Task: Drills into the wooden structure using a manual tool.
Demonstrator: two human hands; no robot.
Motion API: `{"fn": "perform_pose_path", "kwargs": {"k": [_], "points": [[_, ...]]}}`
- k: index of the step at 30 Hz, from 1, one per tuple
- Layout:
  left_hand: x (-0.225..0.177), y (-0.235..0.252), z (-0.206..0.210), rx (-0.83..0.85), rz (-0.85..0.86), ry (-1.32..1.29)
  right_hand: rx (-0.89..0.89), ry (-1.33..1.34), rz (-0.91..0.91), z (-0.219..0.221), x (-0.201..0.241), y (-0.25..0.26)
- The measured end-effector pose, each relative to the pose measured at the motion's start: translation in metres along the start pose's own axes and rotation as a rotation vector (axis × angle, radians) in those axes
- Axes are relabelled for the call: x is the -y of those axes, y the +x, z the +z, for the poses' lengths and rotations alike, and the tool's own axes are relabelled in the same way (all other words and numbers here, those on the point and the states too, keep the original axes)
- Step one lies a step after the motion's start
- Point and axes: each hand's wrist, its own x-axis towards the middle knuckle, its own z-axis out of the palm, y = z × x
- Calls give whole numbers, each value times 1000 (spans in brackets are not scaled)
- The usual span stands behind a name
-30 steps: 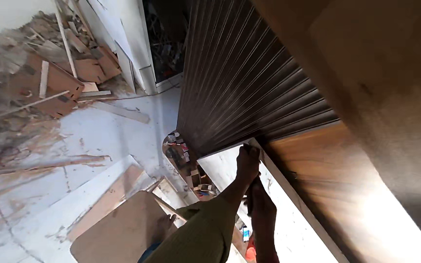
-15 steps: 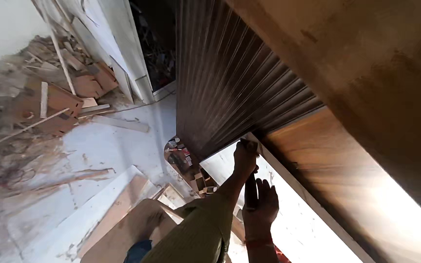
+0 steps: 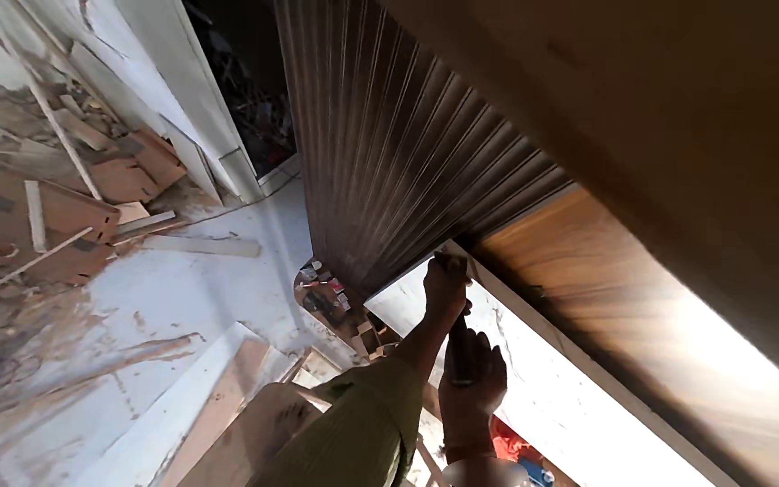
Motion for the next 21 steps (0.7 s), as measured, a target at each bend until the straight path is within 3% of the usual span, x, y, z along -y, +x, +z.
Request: {"fn": "perform_pose_path", "kwargs": {"k": [4,8,12,16,21], "points": [[-3,6,0,-12,-30,21,2,-51,-52,-13,2,-1],[-1,7,-1,12,-40,42,23,-41,67,3,1,-3],[-7,-5,-9,42,1,32,129,-370,69,1,7,-15],[-31,-41,-16,73,-51,110,209,-658,-108,-3,5,-2],[-4,9,-4,15,-48,65,-2,-347,-60,7,6,-5]]}}
